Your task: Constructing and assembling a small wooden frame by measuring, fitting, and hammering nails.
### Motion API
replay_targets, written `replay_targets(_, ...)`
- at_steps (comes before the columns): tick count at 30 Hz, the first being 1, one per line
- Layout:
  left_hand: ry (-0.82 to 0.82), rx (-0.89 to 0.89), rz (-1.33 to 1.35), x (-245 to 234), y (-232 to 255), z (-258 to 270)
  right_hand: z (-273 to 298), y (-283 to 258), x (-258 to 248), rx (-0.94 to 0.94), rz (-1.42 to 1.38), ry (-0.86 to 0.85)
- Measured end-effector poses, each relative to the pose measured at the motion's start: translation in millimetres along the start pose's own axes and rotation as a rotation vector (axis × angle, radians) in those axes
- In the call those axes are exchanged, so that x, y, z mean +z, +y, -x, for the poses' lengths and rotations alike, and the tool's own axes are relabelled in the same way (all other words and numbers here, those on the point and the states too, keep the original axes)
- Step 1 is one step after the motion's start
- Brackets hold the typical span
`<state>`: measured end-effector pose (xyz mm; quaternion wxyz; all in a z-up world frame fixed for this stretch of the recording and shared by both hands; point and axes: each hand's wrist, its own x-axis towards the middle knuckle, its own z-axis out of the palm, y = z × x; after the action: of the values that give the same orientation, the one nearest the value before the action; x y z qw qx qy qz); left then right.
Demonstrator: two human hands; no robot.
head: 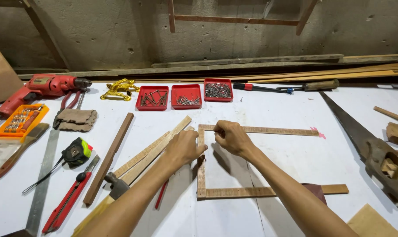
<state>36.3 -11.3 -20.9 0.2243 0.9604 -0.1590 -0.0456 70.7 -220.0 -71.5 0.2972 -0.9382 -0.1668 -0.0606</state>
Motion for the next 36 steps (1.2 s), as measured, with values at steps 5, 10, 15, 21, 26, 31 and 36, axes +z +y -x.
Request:
replay_targets(5,-0.054,-0.126,0.1,7.6,0.0,-23.5,-19.3,21.5,12.5,-0.178,0.109,0.134)
replay_targets(10,0.029,-0.133,0.173,35.7,-13.7,-36.8,-22.3,36.9,18.6,-0.272,0.091,0.109)
replay_targets(15,0.071,-0.138,0.289,35.7,-14.1,-33.9,-11.1,20.0,12.2,-0.295,0.064,0.09)
replay_targets(21,0.096,-0.117,0.187,39.1,-15.2,-36.0,2.8,10.3,9.0,-0.39,0.032,0.125)
replay_targets(26,0.057,-0.152,0.217,38.0,-15.1,-34.7,3.8,15.7,11.3,-0.387,0.007,0.118)
replay_targets(31,0.034,-0.199,0.238,32.4,-9.8,-29.9,5.2,14.6,12.6,-0.34,-0.015,0.109)
replay_targets(36,0.05,-0.167,0.257,17.7,-1.2,-21.0,6.2,14.8,13.6,-0.328,-0.038,0.126)
